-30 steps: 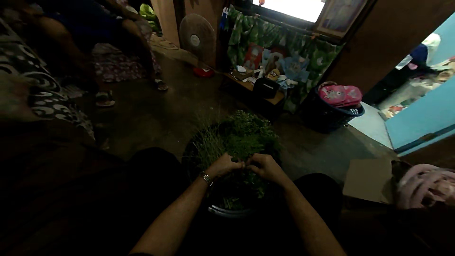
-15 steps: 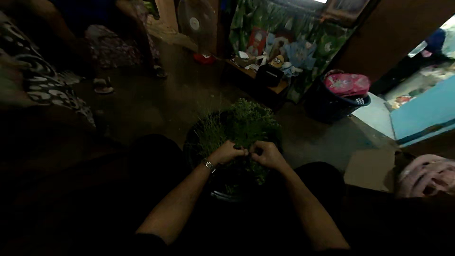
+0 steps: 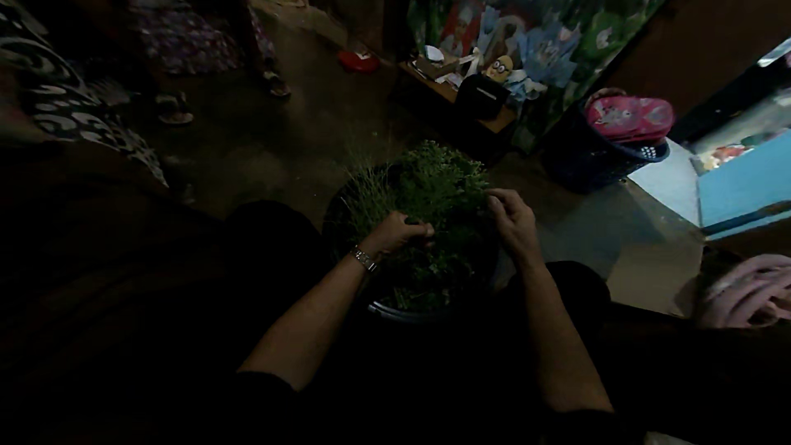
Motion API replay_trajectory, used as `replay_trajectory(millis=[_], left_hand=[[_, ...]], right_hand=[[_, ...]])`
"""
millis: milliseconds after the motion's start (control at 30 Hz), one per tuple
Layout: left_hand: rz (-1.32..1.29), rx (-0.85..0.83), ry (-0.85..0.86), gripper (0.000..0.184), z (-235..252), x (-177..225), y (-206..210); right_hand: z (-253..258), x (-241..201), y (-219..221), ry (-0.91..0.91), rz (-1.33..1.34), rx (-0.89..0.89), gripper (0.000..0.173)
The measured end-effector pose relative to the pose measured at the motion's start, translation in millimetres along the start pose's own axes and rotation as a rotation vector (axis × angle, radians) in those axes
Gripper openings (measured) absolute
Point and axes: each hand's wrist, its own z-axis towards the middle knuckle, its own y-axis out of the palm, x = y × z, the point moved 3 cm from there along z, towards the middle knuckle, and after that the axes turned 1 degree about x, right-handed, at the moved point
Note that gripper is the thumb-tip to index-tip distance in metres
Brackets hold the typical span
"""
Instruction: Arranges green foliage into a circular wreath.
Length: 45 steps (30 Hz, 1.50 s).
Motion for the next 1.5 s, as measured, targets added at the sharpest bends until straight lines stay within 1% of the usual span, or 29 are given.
replay_trajectory(millis=[33,100,200,267,333,467,567,700,767,833,933,1033,1133,1200,1300,1400,1467,1500], left_hand=[[0.003,-0.005,0.007,0.008,0.2,-0.1,0.5],[0.021,-0.015,0.022,0.008,1.5,-2.1,-0.5],[0.071,-0.031,0.021,0.01,2.7,-3.7,-2.7],[0.122,-0.028,0.015,0.012,1.1,-1.7,-2.1],[0.15,-0.026,0.02,0.013,1.7,-1.7,-1.8],[0.261,-0.019,0.053,0.013,2.5,-5.7,-3.3],[0.332,-0.026,0.053,0.011,4.2,-5.7,-4.0],[0.271,-0.051,0.056,0.013,6.1,-2.6,-2.3],[0.253,-0.02,0.043,0.014,1.6,2.2,-0.2],[0.205,0.021,0.035,0.012,-2.0,6.5,-0.8],[0.118,0.021,0.059,0.009,-0.6,4.4,-5.2],[0.12,0.022,0.049,0.009,2.6,1.2,-5.4],[0.119,0.051,0.021,0.009,3.7,2.9,-4.8],[0.131,0.087,0.031,0.01,7.0,2.5,-13.9],[0.271,0.109,0.05,0.014,2.9,8.6,-24.6],[0.322,0.067,0.035,0.016,-0.4,7.6,-18.4],[0.307,0.031,0.083,0.016,3.1,0.3,-13.0],[0.323,0.02,0.095,0.015,3.8,-0.8,-10.4]], right_hand=[[-1.2,-3.1,0.8,-0.03,-0.004,-0.052,0.03],[-4.3,-6.5,6.7,-0.061,0.001,-0.22,0.028],[-9.7,-11.6,20.0,-0.024,0.014,-0.437,0.027],[-12.3,-14.8,25.7,-0.003,0.009,-0.529,0.027],[-13.5,-16.9,28.7,0.007,0.017,-0.556,0.021],[-15.1,-20.2,30.8,-0.004,0.003,-0.519,0.011],[-17.0,-25.9,31.9,0.043,-0.031,-0.486,0.008],[-15.6,-28.6,32.6,0.132,-0.043,-0.465,0.005],[-13.4,-27.8,28.5,0.181,-0.054,-0.455,0.006],[-10.5,-22.4,19.9,0.184,-0.046,-0.402,0.007],[-7.5,-15.4,7.6,0.193,-0.01,-0.338,0.006],[-7.4,-14.0,1.5,0.182,0.04,-0.31,0.006],[-5.0,-9.5,-5.1,0.184,0.023,-0.288,0.005],[-2.3,-3.5,-19.3,0.21,-0.006,-0.229,0.006],[-0.5,7.3,-36.2,0.181,0.043,-0.14,0.009],[-0.1,5.2,-21.6,0.114,-0.047,-0.172,0.017],[-0.4,3.0,-8.9,0.081,-0.122,-0.219,0.024],[-1.4,1.0,-4.2,0.05,-0.14,-0.186,0.024]])
